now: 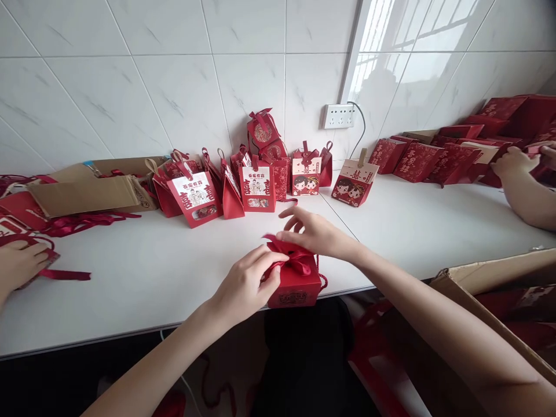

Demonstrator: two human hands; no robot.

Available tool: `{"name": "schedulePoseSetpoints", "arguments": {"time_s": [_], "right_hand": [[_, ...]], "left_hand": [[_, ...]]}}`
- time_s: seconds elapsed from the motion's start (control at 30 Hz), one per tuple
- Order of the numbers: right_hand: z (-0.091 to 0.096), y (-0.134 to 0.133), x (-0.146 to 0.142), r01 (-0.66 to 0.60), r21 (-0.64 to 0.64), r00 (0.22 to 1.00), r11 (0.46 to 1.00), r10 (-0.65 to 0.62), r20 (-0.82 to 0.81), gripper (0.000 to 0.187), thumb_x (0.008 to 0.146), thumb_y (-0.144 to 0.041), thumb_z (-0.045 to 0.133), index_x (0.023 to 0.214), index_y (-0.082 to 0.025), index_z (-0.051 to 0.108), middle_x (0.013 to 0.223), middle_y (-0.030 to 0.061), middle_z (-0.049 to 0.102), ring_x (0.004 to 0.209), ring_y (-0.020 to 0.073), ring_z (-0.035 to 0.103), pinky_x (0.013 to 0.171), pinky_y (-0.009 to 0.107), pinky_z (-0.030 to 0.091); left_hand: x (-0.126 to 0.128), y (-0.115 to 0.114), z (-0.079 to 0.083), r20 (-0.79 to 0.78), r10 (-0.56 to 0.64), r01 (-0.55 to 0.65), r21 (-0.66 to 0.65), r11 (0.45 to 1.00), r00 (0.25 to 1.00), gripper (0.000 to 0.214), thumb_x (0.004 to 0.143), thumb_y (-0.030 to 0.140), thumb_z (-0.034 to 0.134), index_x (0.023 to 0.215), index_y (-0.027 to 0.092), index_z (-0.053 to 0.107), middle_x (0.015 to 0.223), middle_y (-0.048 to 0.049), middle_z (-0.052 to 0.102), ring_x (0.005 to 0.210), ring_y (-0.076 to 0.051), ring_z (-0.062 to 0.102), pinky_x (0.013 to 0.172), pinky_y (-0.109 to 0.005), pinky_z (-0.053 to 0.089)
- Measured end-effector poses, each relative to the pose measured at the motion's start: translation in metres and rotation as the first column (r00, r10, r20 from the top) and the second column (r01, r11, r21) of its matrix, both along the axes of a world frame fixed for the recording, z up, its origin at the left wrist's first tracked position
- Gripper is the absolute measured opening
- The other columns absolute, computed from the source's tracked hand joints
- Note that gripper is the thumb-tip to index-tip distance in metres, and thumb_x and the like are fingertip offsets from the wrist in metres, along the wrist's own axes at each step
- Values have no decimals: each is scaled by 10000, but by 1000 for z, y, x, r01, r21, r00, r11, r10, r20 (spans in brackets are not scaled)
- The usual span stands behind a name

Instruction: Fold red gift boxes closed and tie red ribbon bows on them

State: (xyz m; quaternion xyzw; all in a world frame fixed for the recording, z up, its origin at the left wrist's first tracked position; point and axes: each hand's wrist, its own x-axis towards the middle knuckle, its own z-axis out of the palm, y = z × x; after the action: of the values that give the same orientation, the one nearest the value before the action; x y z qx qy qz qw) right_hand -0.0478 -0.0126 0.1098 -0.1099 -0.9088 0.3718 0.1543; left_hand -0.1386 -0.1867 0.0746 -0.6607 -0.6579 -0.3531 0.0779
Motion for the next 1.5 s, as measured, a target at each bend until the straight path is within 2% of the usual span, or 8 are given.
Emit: {"name": "schedulePoseSetpoints", "arguments": {"time_s": [0.27,0.53,0.73,0.93,1.03,1.13,1.3,1.5], "right_hand": [[-14,36,45,49,-122,883,991,14,469,618,818,-711,392,837,-145,640,885,119,681,831,225,636,715,341,502],[-21,45,39,-26,-547,887,837,272,373,496,656,-612,693,771,-142,584,743,13,578,693,127,594,572,225,443],[-6,56,37,-55,-408,933,912,193,305,404,647,-515,729,699,-136,600,557,-54,465,515,64,370,488,222,293],[-9,54,6,-52,-436,998,898,65,14,297,703,-419,692,734,-146,580,699,2,571,593,93,489,561,249,402],[-17,43,2,202,-134,979,970,-203,6,244,742,-328,673,883,-148,587,880,71,619,723,154,576,665,304,455],[-19,20,23,435,152,896,887,-410,-172,280,793,-387,638,957,-168,582,1000,100,616,778,187,596,710,333,452],[-14,-27,65,134,82,990,988,-136,25,305,827,-479,584,716,-195,569,693,7,607,578,137,547,550,260,417],[-29,-30,55,115,-24,993,993,-116,-37,144,813,-286,587,716,-196,531,709,-11,574,590,116,495,549,239,392]], "left_hand": [[-1,1,5,104,-16,23,-65,998,994,246,857,100,440,998,185,623,811,-7,604,655,-90,570,621,-184,479],[-1,3,6,99,-4,13,-94,995,995,259,856,106,429,1001,196,623,812,-4,603,618,-85,542,599,-190,464],[0,2,6,114,6,6,-104,995,994,268,851,114,427,1008,194,628,821,-11,619,632,-92,554,600,-198,465],[-1,4,10,263,49,-5,-165,986,963,259,835,135,453,983,206,654,833,-16,656,629,-102,577,544,-196,465],[0,4,11,329,74,-17,-173,985,941,254,829,138,466,960,208,672,829,-15,662,612,-101,582,528,-195,472],[1,5,11,349,90,-31,-171,985,933,257,832,141,473,963,216,682,826,-11,662,602,-98,582,531,-194,485],[2,7,12,385,84,-23,-159,987,919,251,821,141,495,958,210,693,898,-33,693,768,-147,656,631,-227,541],[-2,6,13,461,115,-12,-220,975,880,257,839,193,489,999,206,690,939,-39,718,796,-170,675,607,-235,546]]}}
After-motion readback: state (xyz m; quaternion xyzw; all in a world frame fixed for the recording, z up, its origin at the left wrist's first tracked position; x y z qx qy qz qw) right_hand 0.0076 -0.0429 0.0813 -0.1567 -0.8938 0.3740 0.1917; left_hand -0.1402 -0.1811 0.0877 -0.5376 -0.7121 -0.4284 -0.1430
